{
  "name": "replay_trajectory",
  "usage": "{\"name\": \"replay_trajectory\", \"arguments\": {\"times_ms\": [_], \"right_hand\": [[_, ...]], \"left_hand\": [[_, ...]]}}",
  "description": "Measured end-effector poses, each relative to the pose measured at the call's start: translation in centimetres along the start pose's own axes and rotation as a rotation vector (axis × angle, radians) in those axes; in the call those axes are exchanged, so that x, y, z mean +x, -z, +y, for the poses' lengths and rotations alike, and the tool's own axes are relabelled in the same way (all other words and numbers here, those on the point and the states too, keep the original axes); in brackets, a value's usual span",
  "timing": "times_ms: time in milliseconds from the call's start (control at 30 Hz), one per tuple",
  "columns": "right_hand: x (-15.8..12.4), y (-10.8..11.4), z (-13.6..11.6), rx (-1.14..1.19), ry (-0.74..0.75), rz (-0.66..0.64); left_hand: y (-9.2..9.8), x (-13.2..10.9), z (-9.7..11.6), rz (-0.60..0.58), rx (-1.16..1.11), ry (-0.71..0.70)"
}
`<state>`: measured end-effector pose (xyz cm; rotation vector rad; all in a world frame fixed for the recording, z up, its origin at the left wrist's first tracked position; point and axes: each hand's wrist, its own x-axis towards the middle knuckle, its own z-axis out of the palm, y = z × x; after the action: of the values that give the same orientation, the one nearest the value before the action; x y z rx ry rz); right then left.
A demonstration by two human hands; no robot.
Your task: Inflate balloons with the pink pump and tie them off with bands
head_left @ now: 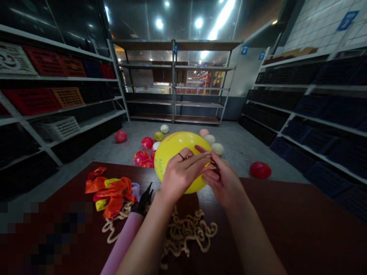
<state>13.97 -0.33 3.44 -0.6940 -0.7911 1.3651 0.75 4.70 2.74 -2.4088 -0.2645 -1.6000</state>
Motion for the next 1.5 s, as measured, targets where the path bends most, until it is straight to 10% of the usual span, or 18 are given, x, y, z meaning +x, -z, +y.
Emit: {"name": "replay_trajectory", "arguments": {"times_ms": [333,500,700,1133,1300,1500], "right_hand": [[-1.6,-1.2,-0.1,-0.141,0.395,-0.014],[-1.2,-0.3,0.2,-0.802,0.479,-0.125],[-0.7,-0.1,1.3,-1.607,0.759,0.12],[-2.9,-1.3,-0.4,-2.001,0.628,0.335],[-3.4,-1.3,-1.0,-1.834,0.533,0.327],[-4.1,-0.5,-3.5,-0.971,0.205,-0.061]], "left_hand": [[-0.6,2.3,2.1,0.398,-0.801,0.941],[-1.0,2.7,1.7,0.532,-1.294,1.315],[-1.1,3.2,2.0,0.696,-1.583,1.416],[-1.8,3.1,3.8,0.468,-1.451,1.333],[-1.6,3.2,4.5,0.424,-1.364,1.297],[-1.3,2.6,2.8,0.359,-1.289,1.216]]}}
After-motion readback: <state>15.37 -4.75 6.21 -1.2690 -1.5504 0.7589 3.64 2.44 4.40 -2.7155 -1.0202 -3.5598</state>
